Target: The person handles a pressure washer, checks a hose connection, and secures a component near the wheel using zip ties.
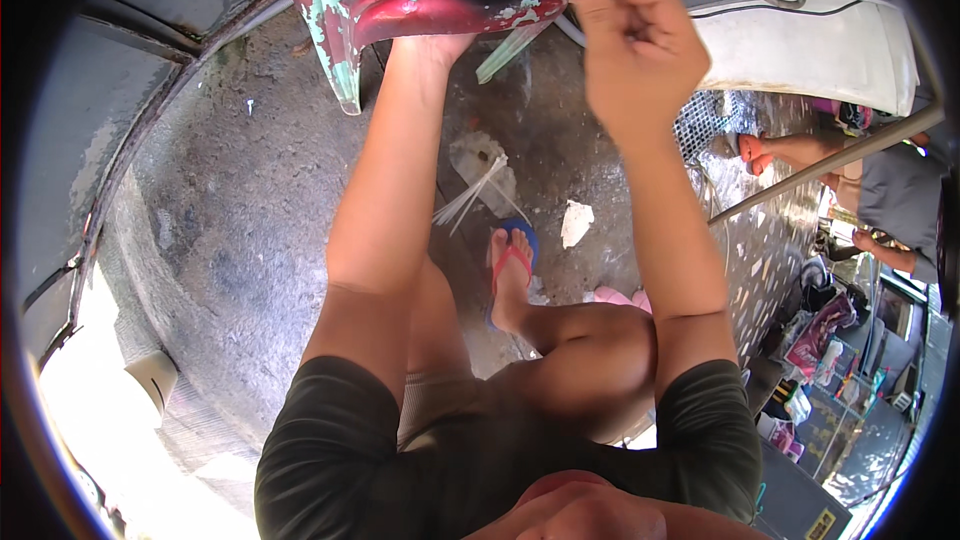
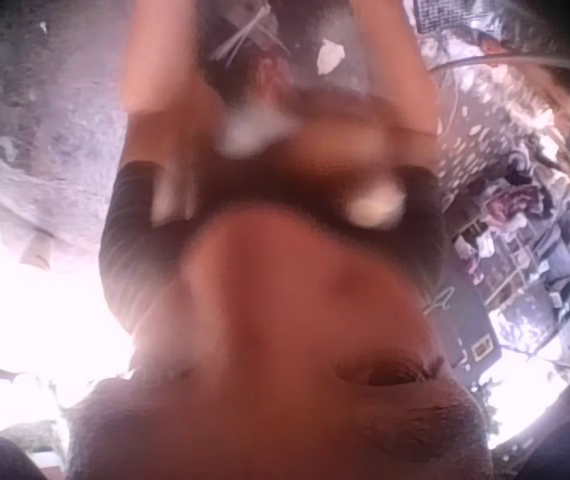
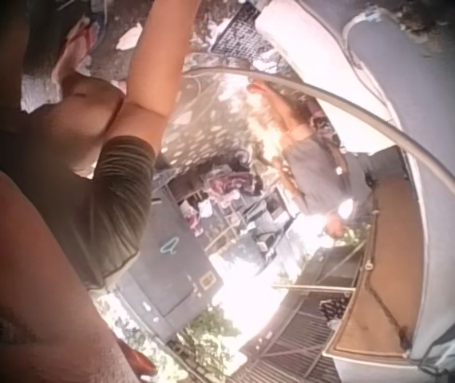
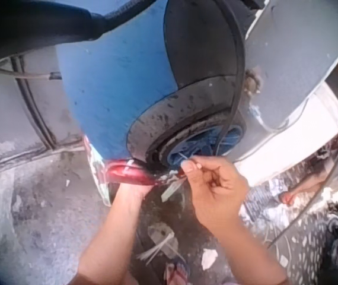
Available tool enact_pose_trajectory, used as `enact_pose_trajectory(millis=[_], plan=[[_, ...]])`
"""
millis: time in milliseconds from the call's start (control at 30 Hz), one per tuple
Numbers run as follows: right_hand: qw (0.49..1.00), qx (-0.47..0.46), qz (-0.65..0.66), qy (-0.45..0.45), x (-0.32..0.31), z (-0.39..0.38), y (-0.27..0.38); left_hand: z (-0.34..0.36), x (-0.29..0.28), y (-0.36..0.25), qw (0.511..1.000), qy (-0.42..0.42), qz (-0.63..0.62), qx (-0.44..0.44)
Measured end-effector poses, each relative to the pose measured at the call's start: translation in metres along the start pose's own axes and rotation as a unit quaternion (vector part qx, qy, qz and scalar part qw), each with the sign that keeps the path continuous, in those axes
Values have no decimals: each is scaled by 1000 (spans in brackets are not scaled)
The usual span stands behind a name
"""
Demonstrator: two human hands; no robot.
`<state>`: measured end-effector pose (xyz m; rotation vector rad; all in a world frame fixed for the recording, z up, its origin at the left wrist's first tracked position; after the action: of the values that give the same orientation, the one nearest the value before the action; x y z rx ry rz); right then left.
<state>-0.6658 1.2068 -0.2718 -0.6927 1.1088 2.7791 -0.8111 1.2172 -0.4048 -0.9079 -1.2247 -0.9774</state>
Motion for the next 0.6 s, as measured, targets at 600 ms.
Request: enact_pose_trajectory(millis=[600], plan=[[987,-40,-129,84,27,-19,14,-85,-36,41,980,-198,-6,37]])
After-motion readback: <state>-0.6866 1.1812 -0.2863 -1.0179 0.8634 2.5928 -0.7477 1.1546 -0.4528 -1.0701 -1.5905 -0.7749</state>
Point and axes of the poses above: each hand's wrist, its own z-axis towards the middle knuckle, its own x-axis out of the palm, y = z × x, the point moved 8 cm from there along z, towards the middle knuckle, and after that the axes turned 12 degrees about -z, right-handed, at the moved point
